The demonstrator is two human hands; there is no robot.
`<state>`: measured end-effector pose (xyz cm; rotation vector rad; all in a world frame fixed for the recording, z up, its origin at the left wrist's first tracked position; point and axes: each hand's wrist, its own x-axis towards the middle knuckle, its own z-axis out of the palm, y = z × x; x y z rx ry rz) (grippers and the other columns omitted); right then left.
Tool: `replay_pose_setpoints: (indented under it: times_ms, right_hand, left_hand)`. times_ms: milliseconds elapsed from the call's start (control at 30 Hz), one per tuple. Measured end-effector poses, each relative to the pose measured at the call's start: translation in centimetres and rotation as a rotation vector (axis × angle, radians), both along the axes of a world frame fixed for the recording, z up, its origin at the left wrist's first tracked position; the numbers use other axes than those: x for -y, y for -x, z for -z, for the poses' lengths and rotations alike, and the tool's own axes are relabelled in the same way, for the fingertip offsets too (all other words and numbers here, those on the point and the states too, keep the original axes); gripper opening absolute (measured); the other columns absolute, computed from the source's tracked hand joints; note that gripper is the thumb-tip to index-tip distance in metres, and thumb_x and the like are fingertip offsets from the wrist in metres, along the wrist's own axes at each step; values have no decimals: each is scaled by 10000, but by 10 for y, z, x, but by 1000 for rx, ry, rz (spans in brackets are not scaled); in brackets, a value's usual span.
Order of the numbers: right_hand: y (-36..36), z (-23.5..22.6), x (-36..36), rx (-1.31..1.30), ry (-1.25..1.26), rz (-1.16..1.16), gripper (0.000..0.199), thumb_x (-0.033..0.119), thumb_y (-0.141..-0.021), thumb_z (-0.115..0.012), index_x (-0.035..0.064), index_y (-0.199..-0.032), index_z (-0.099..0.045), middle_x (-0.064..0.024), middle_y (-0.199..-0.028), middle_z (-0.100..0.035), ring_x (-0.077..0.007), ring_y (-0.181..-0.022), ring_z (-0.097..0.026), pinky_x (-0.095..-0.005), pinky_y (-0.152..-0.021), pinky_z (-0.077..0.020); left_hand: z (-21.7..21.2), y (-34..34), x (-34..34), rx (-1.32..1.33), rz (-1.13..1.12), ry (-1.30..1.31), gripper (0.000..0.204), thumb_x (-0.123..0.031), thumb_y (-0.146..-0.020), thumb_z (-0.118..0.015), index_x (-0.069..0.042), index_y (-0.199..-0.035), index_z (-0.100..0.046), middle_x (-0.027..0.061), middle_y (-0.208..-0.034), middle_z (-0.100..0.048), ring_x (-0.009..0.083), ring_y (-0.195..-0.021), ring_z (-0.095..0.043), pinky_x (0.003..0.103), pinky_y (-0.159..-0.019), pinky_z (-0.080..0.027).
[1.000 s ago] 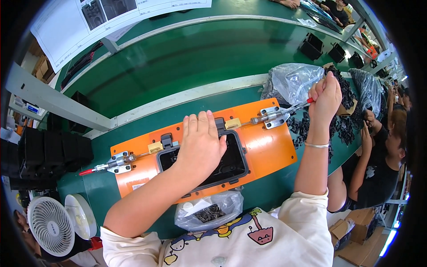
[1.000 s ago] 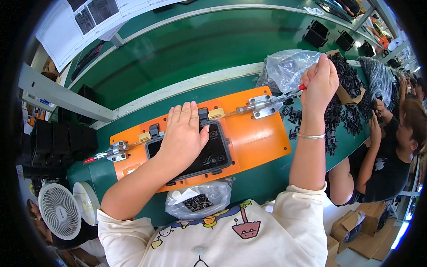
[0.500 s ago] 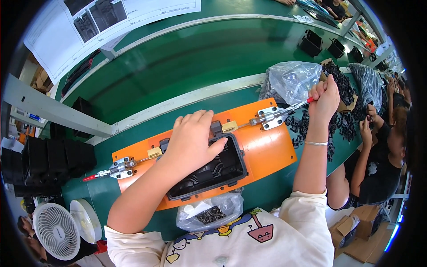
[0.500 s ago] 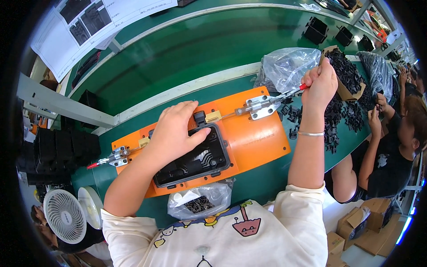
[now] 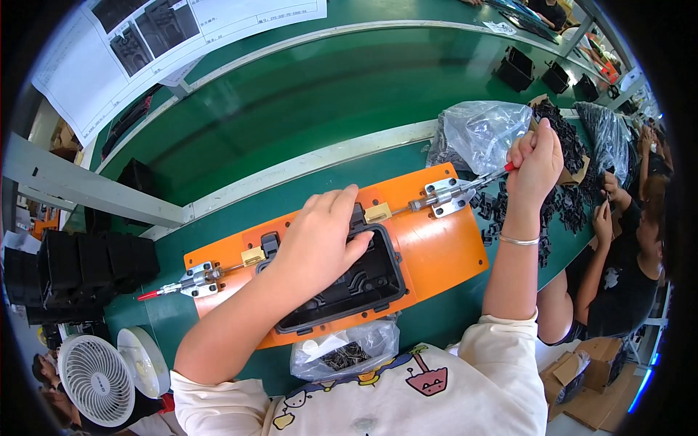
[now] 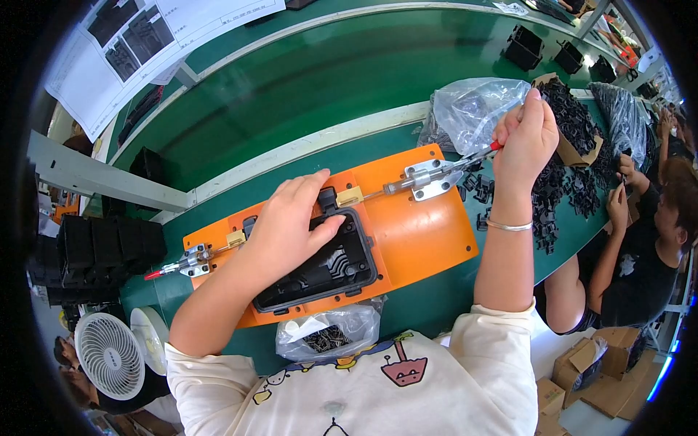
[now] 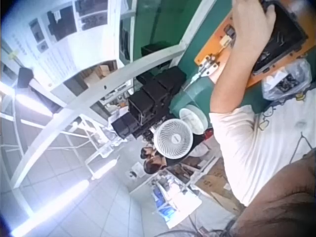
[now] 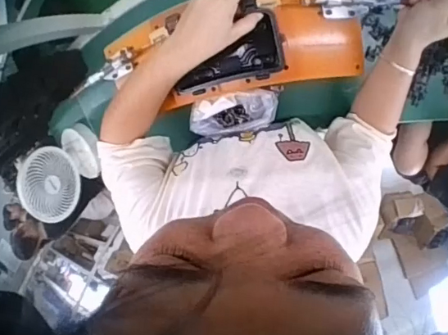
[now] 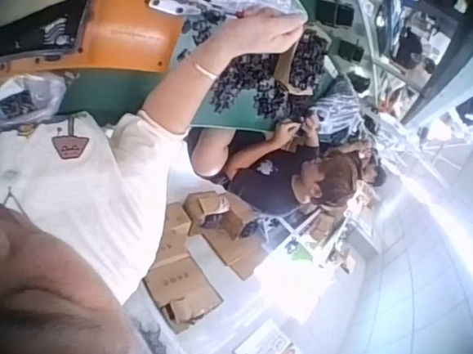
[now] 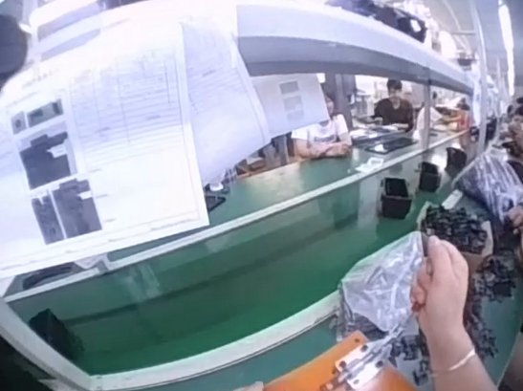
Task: Manually assemble black plastic parts into a housing unit using a mechanical fixture and toggle clamps on a production line.
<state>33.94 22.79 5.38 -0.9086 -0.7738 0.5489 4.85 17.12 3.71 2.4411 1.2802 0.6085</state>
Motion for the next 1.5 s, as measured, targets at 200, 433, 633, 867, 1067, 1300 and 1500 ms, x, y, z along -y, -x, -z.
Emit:
replay_pose_setpoints:
  times_ms: [200,433,633,867,1067,1300,1500]
  right_hand:
    - [0,0,-2,-2,37,20,350,225,-989,-485,110,-673,-388,24,-518,-348,-81,-417,-332,-230,-405,-281]
    - [-2,-2,-1,47,30,57,365,221,-988,-484,101,-655,-394,28,-520,-354,-67,-400,-339,-226,-378,-284]
    - [4,0,-1,11,41,35,369,220,-999,-464,104,-661,-372,35,-510,-352,-59,-388,-326,-223,-364,-282]
    - [4,3,-2,88,22,101,348,233,-1001,-458,100,-687,-393,41,-509,-349,-48,-381,-331,-214,-348,-283]
    - [-1,3,-7,-29,73,130,335,223,-998,-453,102,-689,-409,44,-512,-353,-46,-387,-323,-223,-353,-271]
    - [2,4,-7,87,-9,149,348,206,-998,-463,106,-672,-393,66,-511,-347,-17,-398,-313,-200,-355,-253]
    - [-1,5,-11,-74,-4,113,347,206,-975,-491,94,-663,-391,29,-498,-358,-61,-380,-336,-231,-348,-268]
  left_hand:
    - [0,-2,18,-301,4,-366,443,-258,-787,-675,65,-1082,-609,214,-1164,-570,355,-1129,-527,551,-1040,-319]
    - [8,-12,21,-313,8,-434,311,-150,-772,-682,68,-990,-638,185,-1105,-602,326,-1107,-552,567,-1047,-305]
    - [11,-13,22,-182,23,-403,257,-51,-760,-675,97,-965,-629,194,-1048,-607,331,-1064,-576,567,-1064,-313]
    - [16,-12,20,-54,46,-358,157,-42,-755,-629,84,-848,-644,219,-1000,-609,359,-1059,-576,599,-1071,-284]
    - [18,-12,18,-20,25,-360,180,-18,-726,-672,76,-874,-635,168,-974,-610,321,-1001,-591,592,-1060,-309]
    - [18,-13,15,-14,26,-360,189,-7,-695,-710,45,-859,-630,116,-962,-619,283,-984,-601,599,-1044,-330]
    - [19,-12,16,34,-5,-350,155,2,-708,-718,18,-843,-646,109,-955,-635,275,-936,-621,589,-1050,-323]
